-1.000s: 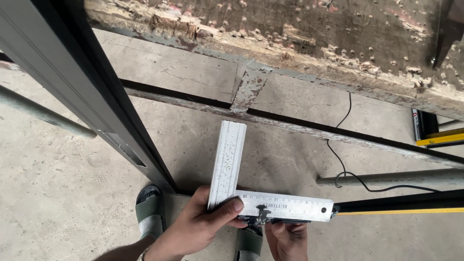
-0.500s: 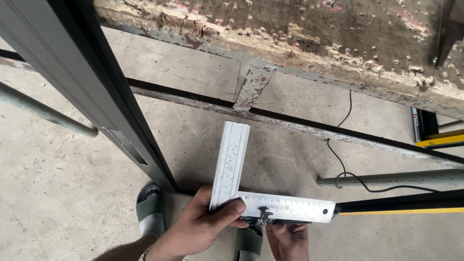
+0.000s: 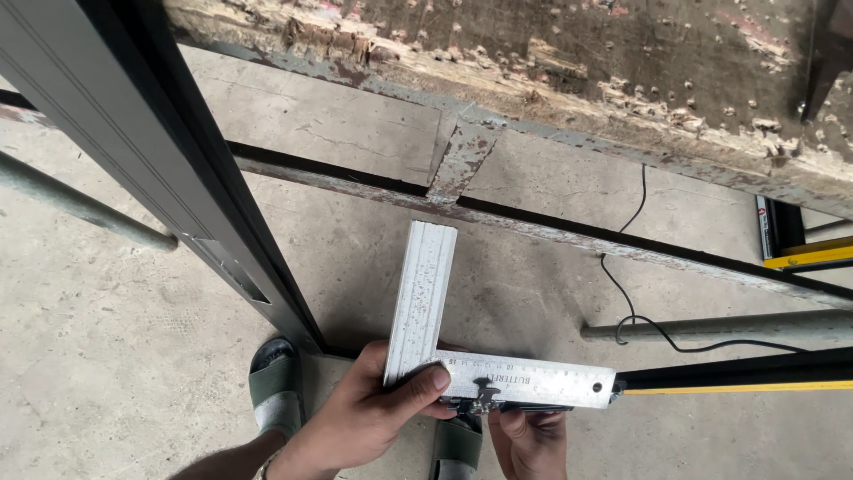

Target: Using a try square to check the alignment and squareness of a metal frame corner on a workbench.

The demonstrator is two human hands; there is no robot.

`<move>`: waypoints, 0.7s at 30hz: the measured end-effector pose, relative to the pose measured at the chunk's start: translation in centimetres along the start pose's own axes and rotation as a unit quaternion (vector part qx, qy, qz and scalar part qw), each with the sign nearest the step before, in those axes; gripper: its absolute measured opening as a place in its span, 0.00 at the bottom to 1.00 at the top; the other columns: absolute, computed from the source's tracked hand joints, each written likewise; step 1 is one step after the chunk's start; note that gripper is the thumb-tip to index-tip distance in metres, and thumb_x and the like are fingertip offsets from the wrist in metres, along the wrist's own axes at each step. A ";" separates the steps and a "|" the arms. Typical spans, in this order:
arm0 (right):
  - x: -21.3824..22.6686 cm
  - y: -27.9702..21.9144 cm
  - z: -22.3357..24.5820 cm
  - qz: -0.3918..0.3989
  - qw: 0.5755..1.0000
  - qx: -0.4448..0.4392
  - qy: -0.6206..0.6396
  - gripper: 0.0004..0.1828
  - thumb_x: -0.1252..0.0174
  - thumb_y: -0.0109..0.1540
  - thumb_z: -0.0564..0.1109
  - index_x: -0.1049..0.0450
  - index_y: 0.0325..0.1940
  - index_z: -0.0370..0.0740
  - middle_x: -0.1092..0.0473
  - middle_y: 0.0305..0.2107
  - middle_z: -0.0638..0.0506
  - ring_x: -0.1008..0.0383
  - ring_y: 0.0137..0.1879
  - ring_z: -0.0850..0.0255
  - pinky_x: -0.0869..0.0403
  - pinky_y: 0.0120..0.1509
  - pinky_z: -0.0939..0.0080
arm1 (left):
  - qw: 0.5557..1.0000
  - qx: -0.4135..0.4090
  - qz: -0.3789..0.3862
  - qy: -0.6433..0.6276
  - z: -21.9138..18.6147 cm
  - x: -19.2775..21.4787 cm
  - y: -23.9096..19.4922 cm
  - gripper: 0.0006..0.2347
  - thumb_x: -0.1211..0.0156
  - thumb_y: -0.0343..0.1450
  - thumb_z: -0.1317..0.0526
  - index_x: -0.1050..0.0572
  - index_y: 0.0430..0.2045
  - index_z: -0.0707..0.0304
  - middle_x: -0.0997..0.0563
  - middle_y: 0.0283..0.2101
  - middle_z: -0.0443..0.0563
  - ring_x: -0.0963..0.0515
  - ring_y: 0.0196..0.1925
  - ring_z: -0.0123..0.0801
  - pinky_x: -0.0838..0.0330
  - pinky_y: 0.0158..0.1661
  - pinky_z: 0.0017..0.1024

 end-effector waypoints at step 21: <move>0.5 -0.3 -0.2 -0.026 1.000 -0.013 -0.004 0.26 0.28 0.58 0.35 0.25 0.60 0.36 0.23 0.52 0.38 0.27 0.63 0.41 0.33 0.70 0.31 | 0.998 -0.023 0.050 0.020 -1.0 -0.3 -0.1 0.16 0.35 0.68 0.59 0.18 0.41 0.77 0.12 0.40 0.63 0.11 0.42 0.43 0.09 0.39 0.37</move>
Point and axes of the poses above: each hand's wrist, its own y-axis towards the middle knuckle, its own x-axis out of the back of the hand, z = x × y, the point moved 1 cm from there along y, towards the middle knuckle
